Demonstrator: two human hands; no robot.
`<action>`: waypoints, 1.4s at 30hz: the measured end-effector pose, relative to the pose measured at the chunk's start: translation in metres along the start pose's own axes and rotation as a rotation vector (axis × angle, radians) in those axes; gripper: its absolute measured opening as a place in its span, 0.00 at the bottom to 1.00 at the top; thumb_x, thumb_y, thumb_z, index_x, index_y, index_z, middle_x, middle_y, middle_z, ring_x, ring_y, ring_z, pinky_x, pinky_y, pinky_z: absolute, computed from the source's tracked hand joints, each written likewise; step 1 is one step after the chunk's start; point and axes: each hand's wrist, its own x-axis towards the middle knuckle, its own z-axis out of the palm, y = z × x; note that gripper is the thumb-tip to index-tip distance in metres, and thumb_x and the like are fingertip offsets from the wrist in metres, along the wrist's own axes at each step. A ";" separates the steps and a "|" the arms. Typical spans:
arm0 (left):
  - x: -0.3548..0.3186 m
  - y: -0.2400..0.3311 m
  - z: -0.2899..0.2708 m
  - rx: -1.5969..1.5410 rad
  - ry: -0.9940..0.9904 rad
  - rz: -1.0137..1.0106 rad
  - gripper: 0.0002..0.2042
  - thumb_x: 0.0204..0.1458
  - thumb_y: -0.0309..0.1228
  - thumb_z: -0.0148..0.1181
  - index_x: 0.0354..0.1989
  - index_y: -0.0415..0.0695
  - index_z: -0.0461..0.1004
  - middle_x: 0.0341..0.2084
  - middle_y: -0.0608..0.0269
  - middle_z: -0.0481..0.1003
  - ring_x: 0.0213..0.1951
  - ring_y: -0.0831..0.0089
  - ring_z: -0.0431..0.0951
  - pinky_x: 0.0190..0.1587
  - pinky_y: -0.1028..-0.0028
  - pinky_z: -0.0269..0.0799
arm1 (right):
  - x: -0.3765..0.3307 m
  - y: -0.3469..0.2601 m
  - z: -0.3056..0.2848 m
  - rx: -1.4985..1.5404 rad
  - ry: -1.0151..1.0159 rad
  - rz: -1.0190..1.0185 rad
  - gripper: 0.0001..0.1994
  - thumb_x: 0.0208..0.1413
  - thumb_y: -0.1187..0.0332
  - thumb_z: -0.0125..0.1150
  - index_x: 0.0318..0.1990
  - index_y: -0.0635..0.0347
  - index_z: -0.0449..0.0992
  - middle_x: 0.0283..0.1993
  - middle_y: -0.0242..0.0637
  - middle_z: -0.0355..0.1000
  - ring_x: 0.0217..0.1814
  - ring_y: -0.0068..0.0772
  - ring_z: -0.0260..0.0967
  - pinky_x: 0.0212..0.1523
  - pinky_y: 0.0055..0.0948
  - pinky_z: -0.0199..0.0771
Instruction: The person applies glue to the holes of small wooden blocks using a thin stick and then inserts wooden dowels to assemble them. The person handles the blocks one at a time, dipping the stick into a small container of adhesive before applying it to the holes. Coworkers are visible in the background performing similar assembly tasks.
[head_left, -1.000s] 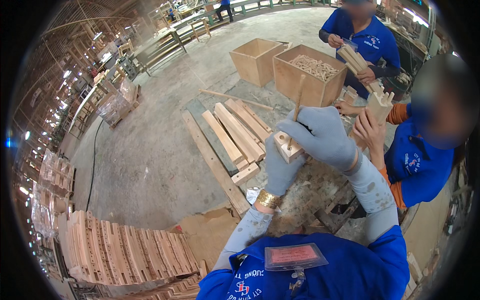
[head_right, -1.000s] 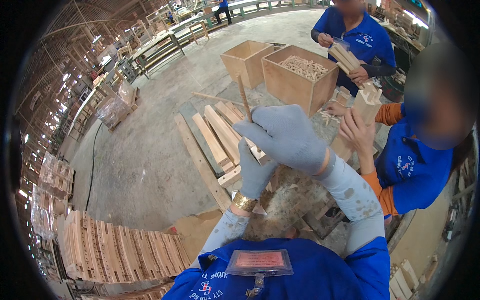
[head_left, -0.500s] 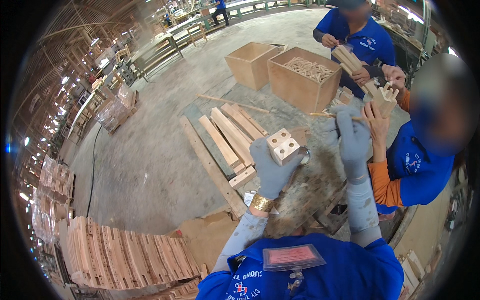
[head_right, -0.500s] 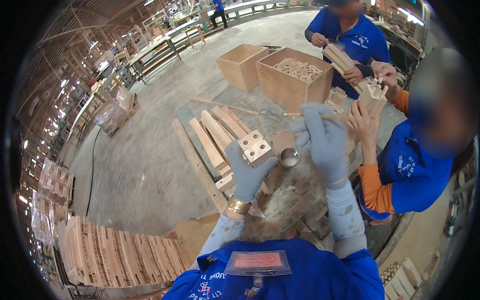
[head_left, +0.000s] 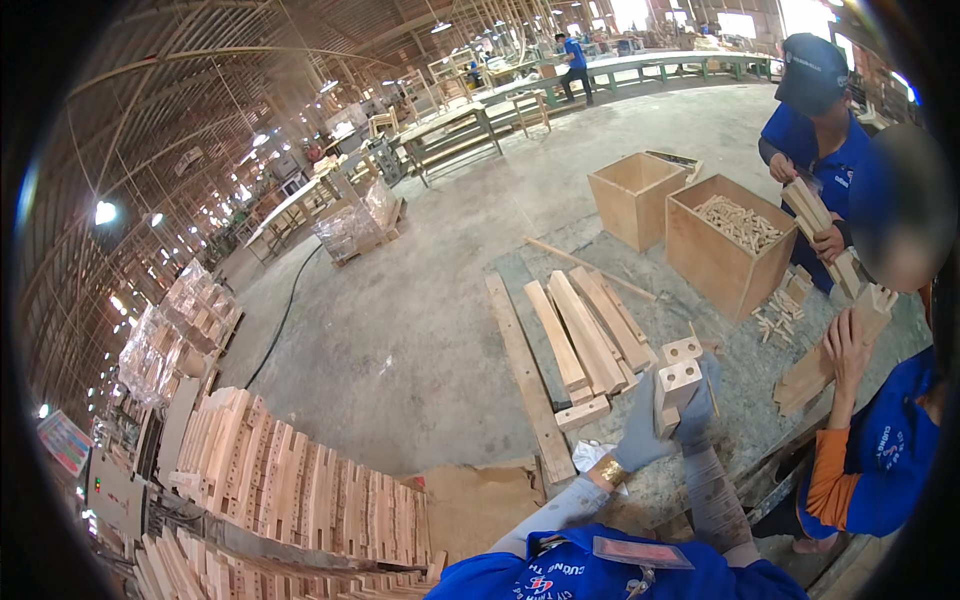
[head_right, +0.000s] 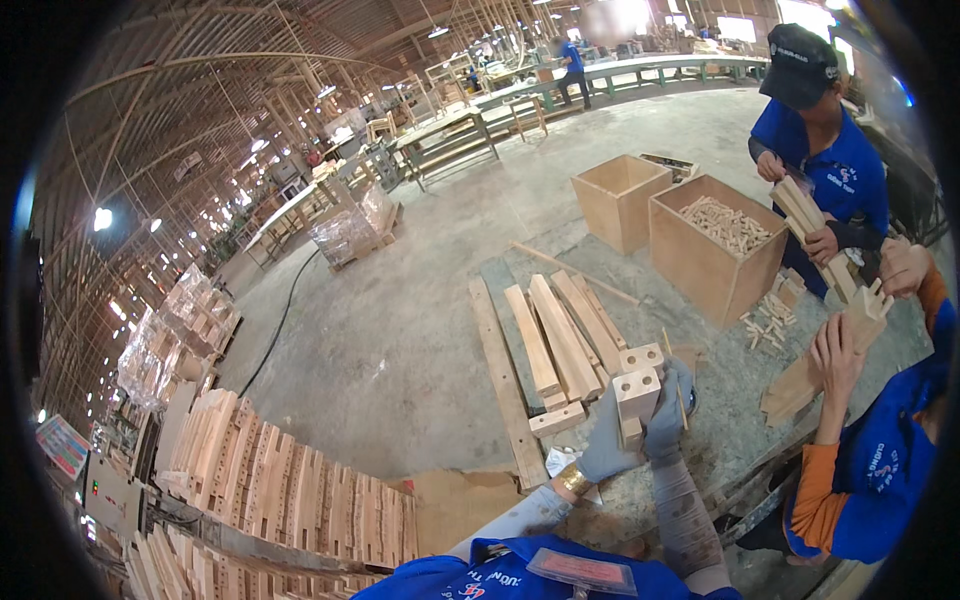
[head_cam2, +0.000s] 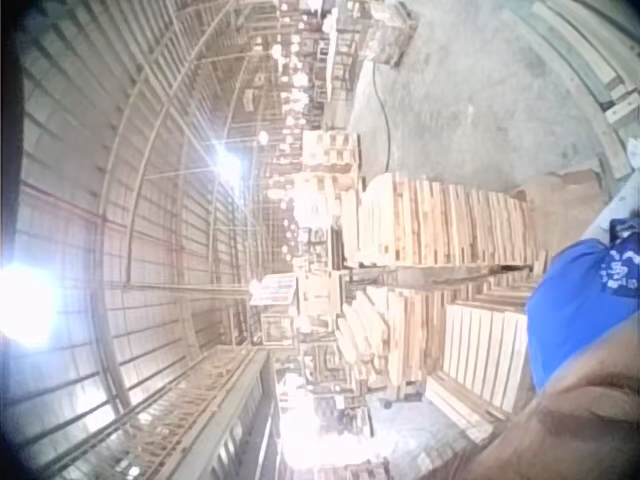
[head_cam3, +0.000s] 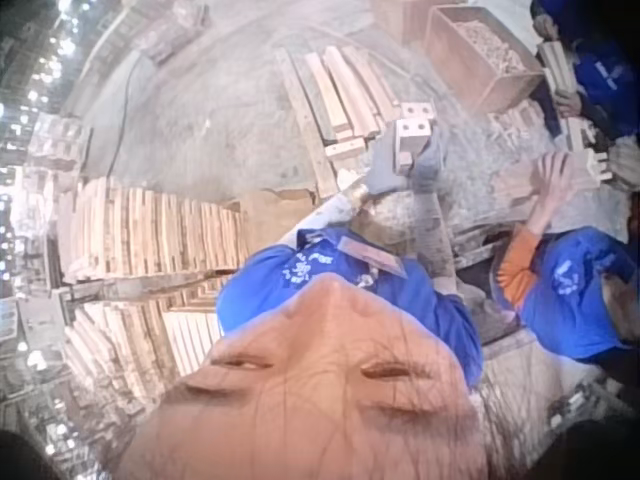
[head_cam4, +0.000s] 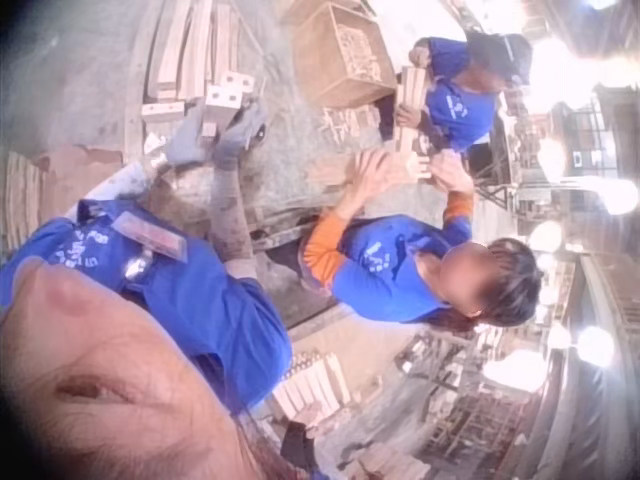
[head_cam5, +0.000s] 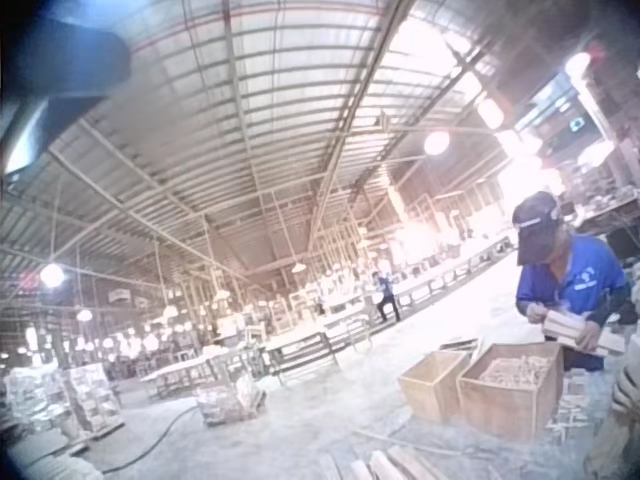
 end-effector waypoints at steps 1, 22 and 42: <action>-0.010 -0.007 -0.001 0.059 -0.044 0.009 0.49 0.35 0.38 0.67 0.64 0.39 0.42 0.61 0.46 0.49 0.63 0.53 0.50 0.63 0.63 0.47 | 0.000 0.000 0.001 0.071 -0.013 0.039 0.12 0.62 0.66 0.39 0.46 0.66 0.64 0.45 0.36 0.64 0.46 0.25 0.63 0.50 0.25 0.63; -0.089 -0.004 -0.039 -0.860 0.320 -0.697 0.22 0.41 0.28 0.58 0.47 0.35 0.67 0.41 0.52 0.72 0.42 0.63 0.73 0.44 0.67 0.72 | 0.054 -0.054 -0.054 -0.337 0.052 0.254 0.15 0.61 0.61 0.43 0.36 0.63 0.72 0.24 0.34 0.71 0.26 0.28 0.69 0.27 0.26 0.66; -0.011 0.025 -0.096 -0.672 0.584 -0.309 0.35 0.52 0.55 0.40 0.62 0.42 0.47 0.56 0.49 0.57 0.54 0.56 0.63 0.54 0.60 0.64 | 0.027 0.031 -0.115 -1.043 -0.156 0.183 0.18 0.54 0.55 0.51 0.28 0.64 0.73 0.23 0.48 0.69 0.25 0.45 0.66 0.27 0.37 0.64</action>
